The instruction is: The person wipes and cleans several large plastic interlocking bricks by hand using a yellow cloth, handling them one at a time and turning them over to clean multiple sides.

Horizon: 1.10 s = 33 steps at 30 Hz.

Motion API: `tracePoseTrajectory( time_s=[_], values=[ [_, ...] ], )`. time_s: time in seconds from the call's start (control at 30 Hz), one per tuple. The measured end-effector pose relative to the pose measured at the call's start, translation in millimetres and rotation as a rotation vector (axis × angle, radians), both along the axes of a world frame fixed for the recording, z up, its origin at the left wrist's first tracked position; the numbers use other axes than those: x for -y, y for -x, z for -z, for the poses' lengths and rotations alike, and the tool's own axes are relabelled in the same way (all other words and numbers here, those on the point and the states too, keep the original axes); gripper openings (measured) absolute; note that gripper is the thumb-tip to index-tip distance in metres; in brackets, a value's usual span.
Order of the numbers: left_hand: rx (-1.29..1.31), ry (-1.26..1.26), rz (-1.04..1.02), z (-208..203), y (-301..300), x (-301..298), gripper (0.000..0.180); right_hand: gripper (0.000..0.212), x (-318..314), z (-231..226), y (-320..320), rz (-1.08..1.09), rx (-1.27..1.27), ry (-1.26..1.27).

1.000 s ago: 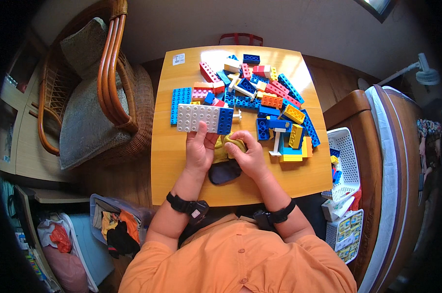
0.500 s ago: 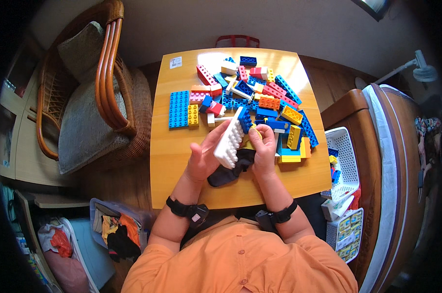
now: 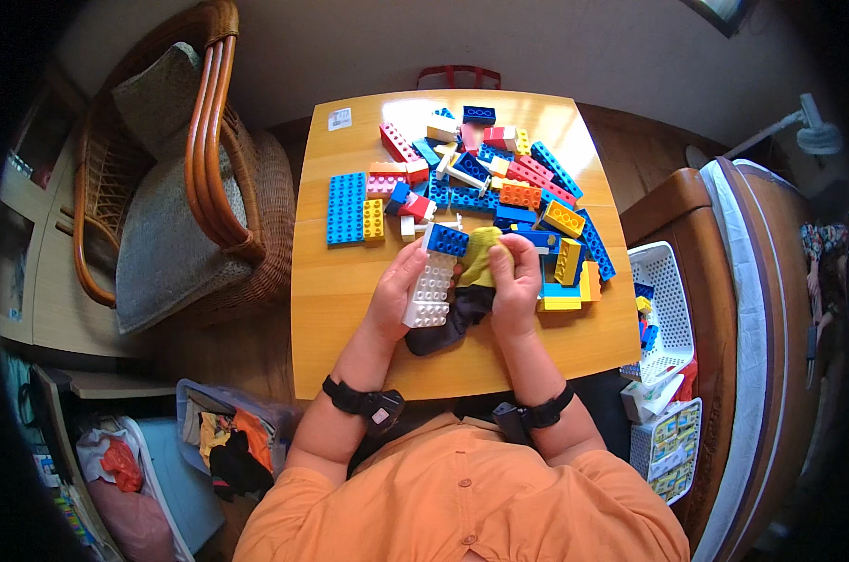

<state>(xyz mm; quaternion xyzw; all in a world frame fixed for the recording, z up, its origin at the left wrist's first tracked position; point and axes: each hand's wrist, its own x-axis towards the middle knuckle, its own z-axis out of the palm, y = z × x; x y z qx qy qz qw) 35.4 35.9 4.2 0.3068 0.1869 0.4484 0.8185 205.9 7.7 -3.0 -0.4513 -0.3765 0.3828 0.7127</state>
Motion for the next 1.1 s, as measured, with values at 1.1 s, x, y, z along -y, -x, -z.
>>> tracePoseTrajectory(
  time_s=[1.1],
  values=[
    [0.040,0.016,-0.114,15.8,-2.7,-2.2,0.042,0.024,1.2,-8.8,10.8,0.083,0.631,-0.181]
  ],
)
